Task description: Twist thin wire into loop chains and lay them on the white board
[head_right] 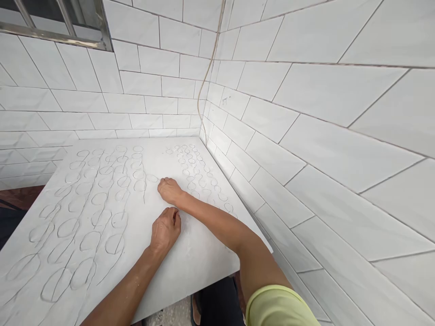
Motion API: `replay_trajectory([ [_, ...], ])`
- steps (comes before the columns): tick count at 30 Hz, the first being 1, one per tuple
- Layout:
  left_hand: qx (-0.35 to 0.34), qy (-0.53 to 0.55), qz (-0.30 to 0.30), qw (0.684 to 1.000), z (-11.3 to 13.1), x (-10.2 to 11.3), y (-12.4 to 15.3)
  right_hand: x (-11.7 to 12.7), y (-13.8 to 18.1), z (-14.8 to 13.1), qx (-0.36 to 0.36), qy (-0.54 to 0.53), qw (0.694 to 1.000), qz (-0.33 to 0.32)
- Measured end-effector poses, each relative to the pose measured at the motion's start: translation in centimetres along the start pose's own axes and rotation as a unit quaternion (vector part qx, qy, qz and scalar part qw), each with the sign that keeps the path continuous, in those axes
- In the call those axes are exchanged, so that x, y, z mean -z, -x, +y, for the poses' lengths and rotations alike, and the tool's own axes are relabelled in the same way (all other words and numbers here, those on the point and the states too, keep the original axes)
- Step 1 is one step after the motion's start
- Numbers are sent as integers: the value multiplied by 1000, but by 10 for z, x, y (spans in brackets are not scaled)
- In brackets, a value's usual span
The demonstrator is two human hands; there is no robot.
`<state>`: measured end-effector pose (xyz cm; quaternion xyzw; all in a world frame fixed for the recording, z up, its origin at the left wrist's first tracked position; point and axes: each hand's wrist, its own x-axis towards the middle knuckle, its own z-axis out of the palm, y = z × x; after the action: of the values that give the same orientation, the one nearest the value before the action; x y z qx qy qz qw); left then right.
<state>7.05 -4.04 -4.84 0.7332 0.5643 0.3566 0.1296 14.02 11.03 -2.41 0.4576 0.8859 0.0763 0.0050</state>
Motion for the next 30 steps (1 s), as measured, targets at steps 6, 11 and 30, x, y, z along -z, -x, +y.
replay_trajectory([
  [6,-60,80,125,987,2,17,-4,12,74,-1,43,-36,998,7],
  [11,-49,107,208,971,-7,26,-14,25,92,-21,-51,-116,988,90],
  [30,57,158,185,968,-14,35,-25,-3,73,-51,-83,-164,975,127],
])
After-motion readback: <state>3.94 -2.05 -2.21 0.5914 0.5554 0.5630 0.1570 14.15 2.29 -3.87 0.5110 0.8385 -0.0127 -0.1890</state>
